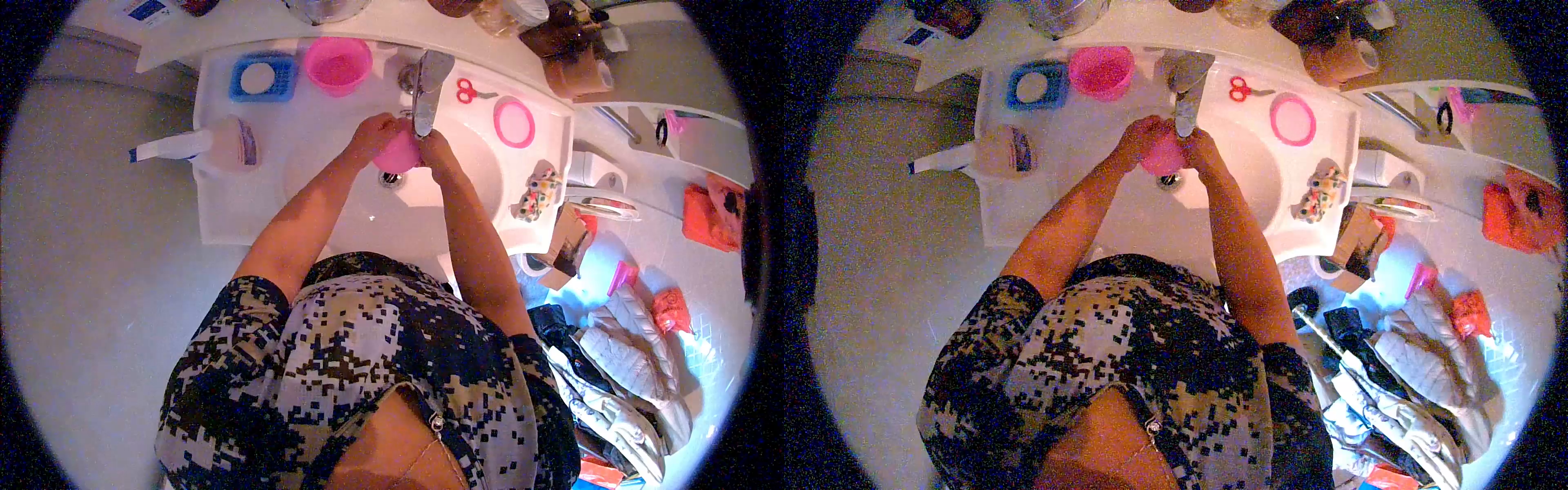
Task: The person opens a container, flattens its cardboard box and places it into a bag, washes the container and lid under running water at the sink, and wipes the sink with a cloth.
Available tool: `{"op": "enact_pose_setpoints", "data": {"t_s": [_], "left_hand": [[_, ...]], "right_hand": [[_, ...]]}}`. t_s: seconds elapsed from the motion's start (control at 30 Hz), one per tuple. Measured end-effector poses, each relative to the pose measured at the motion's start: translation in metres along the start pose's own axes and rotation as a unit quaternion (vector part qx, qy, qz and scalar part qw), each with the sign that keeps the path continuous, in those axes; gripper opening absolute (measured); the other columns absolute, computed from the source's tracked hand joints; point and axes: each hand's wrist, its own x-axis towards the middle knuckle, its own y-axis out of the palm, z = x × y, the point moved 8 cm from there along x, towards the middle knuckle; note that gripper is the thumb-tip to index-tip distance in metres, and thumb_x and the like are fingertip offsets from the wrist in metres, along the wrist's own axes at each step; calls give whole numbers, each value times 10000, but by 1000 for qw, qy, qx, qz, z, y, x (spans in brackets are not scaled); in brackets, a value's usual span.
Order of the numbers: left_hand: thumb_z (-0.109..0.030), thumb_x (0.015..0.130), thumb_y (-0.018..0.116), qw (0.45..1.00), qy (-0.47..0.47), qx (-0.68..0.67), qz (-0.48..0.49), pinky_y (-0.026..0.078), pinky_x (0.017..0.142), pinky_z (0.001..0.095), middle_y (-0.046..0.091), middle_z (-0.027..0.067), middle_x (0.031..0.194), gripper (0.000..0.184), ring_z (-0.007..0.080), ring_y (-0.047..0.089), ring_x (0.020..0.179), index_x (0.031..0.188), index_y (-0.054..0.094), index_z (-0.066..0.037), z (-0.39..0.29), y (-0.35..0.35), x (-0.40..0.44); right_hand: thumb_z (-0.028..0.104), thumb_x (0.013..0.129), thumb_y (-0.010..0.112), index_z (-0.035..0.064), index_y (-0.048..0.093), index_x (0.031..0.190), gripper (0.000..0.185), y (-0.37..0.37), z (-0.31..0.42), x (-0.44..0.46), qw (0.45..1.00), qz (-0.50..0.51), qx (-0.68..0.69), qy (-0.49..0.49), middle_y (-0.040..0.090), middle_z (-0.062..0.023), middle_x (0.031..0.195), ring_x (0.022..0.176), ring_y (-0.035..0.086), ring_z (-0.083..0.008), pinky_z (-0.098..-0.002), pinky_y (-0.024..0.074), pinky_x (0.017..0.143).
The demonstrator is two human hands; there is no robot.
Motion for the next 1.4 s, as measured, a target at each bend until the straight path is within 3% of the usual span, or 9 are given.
{"op": "enact_pose_setpoints", "data": {"t_s": [0.2,0.3,0.4,0.53,0.8,0.9,1.03,1.27,1.4], "left_hand": [[-324,899,522,901,-64,-430,9,487,753,320,634,47,927,306,160,589,797,1004,610,-50,-4,5,-10],[-317,906,496,911,-96,-401,29,486,757,326,637,68,946,320,172,593,803,1000,603,-31,9,12,-16],[-296,858,557,997,11,-79,24,483,714,345,645,64,860,277,183,596,756,926,624,-37,-13,-3,-11],[-301,813,610,978,43,201,30,478,682,349,636,35,783,225,188,595,717,872,640,-86,-38,10,0],[-324,809,624,903,-134,-407,-37,470,681,321,631,23,776,216,179,590,714,849,638,-112,-10,-4,-24],[-274,817,624,973,-66,-218,22,473,690,306,629,13,770,176,166,592,717,822,648,-99,-3,4,-16],[-216,816,619,998,11,-51,29,475,694,303,634,10,770,119,167,596,715,797,658,-105,-16,21,-4],[-308,821,597,922,-111,-370,4,451,698,284,626,3,844,221,148,579,770,964,619,-140,-11,2,-24],[-319,819,596,942,-88,-323,29,435,706,270,616,1,846,233,138,572,766,977,605,-148,4,3,-21]], "right_hand": [[243,898,552,12,555,1070,288,-9,-17,7,944,60,240,-217,612,-27,931,850,560,-132,-291,460,780],[234,908,544,6,583,1019,257,-12,-20,-1,972,23,120,-201,615,-28,916,845,556,-130,-297,451,776],[249,859,597,40,629,962,235,-15,-24,8,983,57,-46,-171,606,-4,801,720,535,-100,-259,441,661],[147,800,607,6,615,890,167,-20,-5,9,947,-39,-267,-175,604,-85,658,644,579,-155,-300,461,592],[171,792,665,46,603,966,223,-36,-20,12,983,11,108,-150,604,-88,806,661,571,-138,-282,477,602],[218,854,612,53,600,964,199,-30,-14,14,917,-68,-286,-271,574,-5,735,630,535,-95,-249,452,581],[269,741,737,71,629,921,288,-16,22,0,835,-125,-507,-171,601,11,699,580,519,-85,-253,437,546],[176,814,637,60,620,893,141,-44,-18,26,975,-46,98,-194,625,-45,687,665,608,-139,-270,474,545],[179,828,622,73,617,914,136,-31,-28,16,991,-14,-89,-95,616,-46,710,644,584,-110,-251,455,534]]}}
